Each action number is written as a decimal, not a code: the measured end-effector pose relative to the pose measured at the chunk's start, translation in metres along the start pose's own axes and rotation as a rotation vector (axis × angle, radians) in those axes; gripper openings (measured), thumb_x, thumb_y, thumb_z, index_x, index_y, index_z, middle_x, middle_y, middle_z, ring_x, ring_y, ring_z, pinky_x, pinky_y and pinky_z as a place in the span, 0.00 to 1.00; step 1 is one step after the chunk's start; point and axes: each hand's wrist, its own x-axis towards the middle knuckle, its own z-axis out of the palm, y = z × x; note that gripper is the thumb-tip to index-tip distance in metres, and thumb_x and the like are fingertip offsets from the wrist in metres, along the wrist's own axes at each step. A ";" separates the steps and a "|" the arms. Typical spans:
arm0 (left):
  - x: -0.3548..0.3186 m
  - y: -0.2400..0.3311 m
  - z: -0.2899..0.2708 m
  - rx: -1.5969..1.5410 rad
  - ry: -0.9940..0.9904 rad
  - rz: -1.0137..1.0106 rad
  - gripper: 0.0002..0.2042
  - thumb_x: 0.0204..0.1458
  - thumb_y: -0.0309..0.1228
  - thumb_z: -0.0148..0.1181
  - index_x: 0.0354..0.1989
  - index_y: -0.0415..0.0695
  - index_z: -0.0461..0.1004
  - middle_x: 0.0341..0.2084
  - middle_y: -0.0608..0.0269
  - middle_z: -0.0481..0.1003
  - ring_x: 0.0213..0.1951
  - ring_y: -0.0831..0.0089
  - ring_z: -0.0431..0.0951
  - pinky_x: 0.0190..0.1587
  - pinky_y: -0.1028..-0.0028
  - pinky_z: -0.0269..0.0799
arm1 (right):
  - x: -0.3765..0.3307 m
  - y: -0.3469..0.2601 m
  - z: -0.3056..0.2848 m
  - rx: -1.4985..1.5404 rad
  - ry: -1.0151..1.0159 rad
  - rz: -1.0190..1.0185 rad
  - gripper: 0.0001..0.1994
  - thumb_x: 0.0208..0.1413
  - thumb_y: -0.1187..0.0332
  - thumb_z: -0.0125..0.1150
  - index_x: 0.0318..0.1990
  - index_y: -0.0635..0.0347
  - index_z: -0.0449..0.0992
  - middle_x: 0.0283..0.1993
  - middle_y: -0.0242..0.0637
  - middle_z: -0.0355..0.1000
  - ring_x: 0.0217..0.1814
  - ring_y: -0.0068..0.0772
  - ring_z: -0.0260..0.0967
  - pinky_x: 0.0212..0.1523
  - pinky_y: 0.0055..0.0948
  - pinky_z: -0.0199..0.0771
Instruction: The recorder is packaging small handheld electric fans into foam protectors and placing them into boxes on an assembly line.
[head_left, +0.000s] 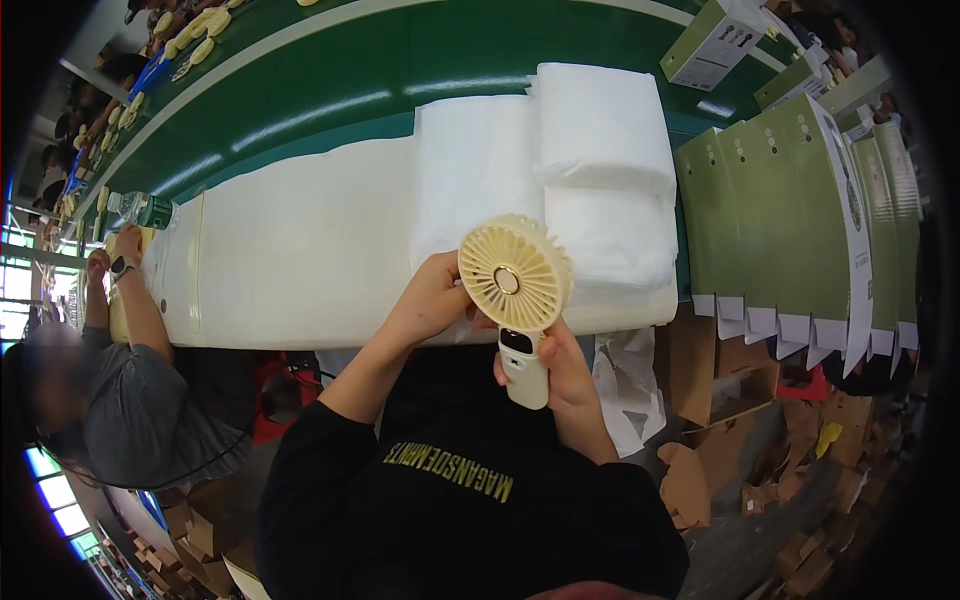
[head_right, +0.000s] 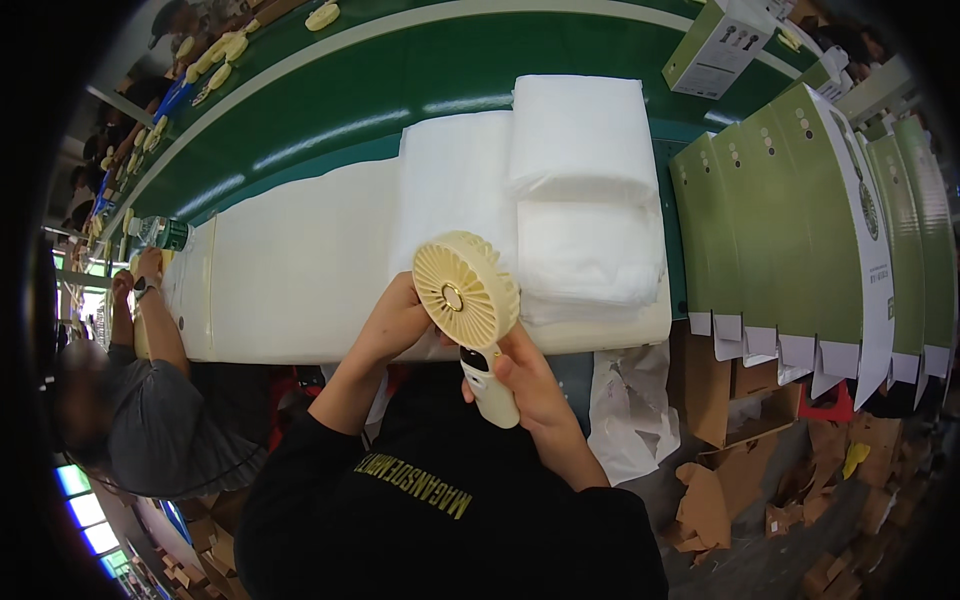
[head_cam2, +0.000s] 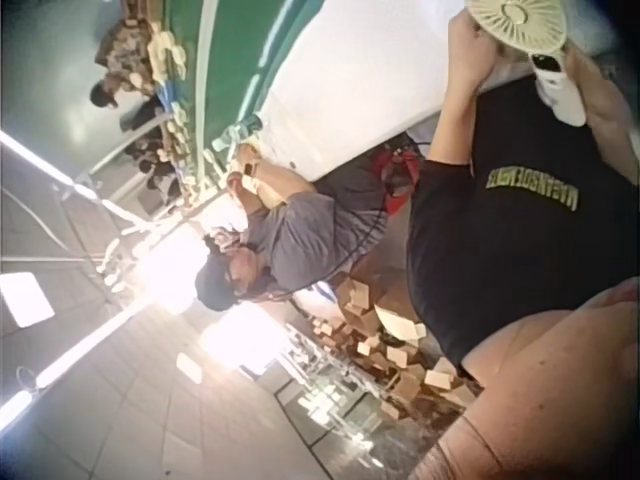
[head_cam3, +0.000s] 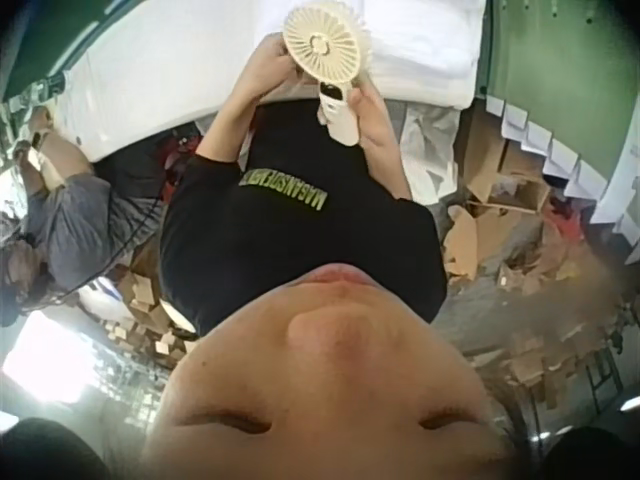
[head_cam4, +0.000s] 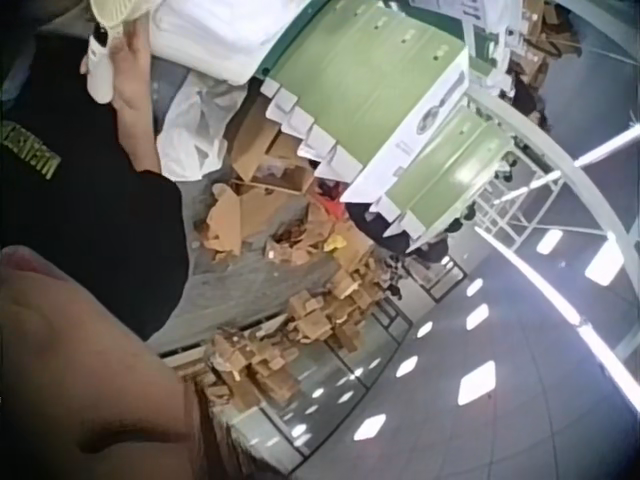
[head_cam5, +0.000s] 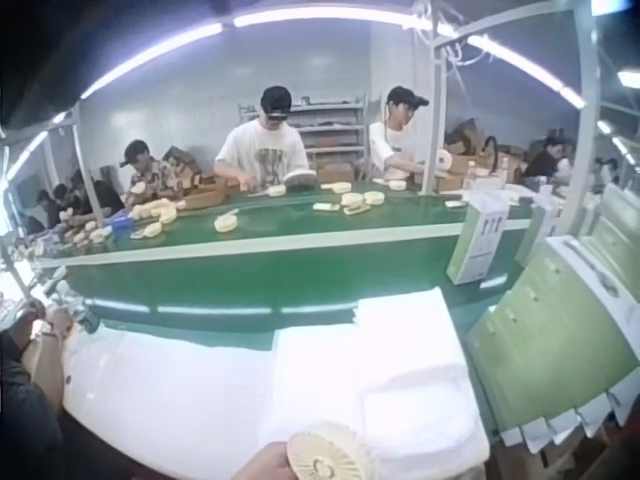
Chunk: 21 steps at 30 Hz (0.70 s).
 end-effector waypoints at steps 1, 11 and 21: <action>0.002 -0.002 -0.003 -0.137 -0.038 -0.048 0.03 0.54 0.27 0.56 0.33 0.42 0.75 0.26 0.67 0.75 0.32 0.81 0.72 0.30 0.78 0.70 | 0.004 0.003 0.001 0.013 -0.012 0.035 0.34 0.58 0.49 0.52 0.65 0.59 0.49 0.57 0.47 0.63 0.50 0.41 0.66 0.25 0.33 0.73; 0.003 -0.010 -0.011 -0.567 0.004 -0.132 0.04 0.54 0.27 0.59 0.35 0.42 0.74 0.33 0.68 0.75 0.33 0.83 0.73 0.34 0.82 0.72 | -0.005 -0.001 -0.006 0.365 0.073 -0.008 0.32 0.59 0.48 0.51 0.62 0.62 0.54 0.54 0.48 0.65 0.48 0.41 0.67 0.27 0.36 0.74; 0.001 0.014 0.008 -0.643 0.314 0.235 0.14 0.52 0.21 0.57 0.47 0.42 0.66 0.31 0.65 0.75 0.33 0.80 0.74 0.35 0.80 0.71 | -0.002 -0.019 0.012 -0.656 0.112 -0.206 0.32 0.54 0.69 0.62 0.64 0.66 0.55 0.55 0.44 0.66 0.48 0.41 0.68 0.42 0.32 0.73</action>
